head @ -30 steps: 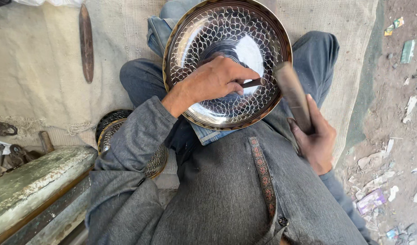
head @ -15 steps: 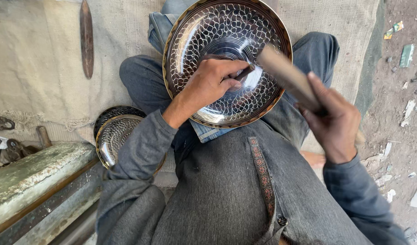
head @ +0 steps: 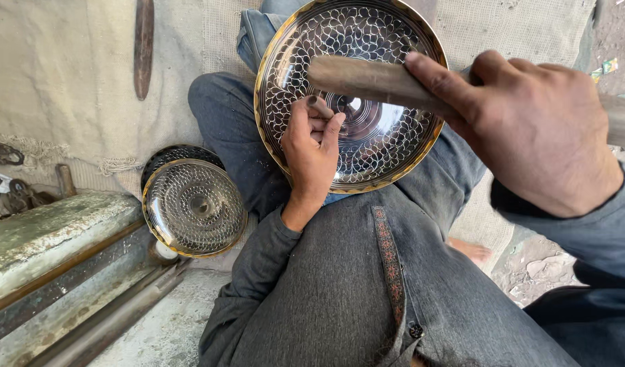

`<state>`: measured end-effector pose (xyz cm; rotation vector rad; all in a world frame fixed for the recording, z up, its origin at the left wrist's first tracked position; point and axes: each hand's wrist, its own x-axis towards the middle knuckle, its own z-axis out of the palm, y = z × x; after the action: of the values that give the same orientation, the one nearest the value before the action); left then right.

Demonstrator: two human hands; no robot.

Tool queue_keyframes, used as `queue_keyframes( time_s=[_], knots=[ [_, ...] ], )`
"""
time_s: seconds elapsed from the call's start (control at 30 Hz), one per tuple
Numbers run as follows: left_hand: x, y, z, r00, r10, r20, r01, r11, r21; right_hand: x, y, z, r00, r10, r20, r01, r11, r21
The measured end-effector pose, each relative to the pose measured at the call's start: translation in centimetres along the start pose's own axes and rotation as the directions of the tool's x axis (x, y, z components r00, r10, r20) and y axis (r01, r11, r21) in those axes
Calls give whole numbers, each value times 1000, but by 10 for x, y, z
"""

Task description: The person sits cross-legged on the ground with a decorated metal tray on their lap. They hold a punch against the tray's center with one hand and strike it with a wooden mallet in the other, repeatedly repositioning the punch to work the patterned surface, and briefly turn the tray over.

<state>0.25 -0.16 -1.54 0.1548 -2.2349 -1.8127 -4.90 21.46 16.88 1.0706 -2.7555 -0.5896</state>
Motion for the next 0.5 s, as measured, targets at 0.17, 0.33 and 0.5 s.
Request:
queue_keyframes(
  time_s=[0.17,0.33,0.5],
  knots=[
    [-2,0,5,1000,0,-9,0,1000,2,10,6,-5,997,-66,-36,65,998,-24],
    [-2,-4,10,1000,-5,-26,4,1000,-24,19,7,-5,986,-136,-92,133,990,-41],
    [-2,-9,12,998,-10,-57,6,998,-65,32,3,-7,983,-182,-35,181,983,-34]
  ],
)
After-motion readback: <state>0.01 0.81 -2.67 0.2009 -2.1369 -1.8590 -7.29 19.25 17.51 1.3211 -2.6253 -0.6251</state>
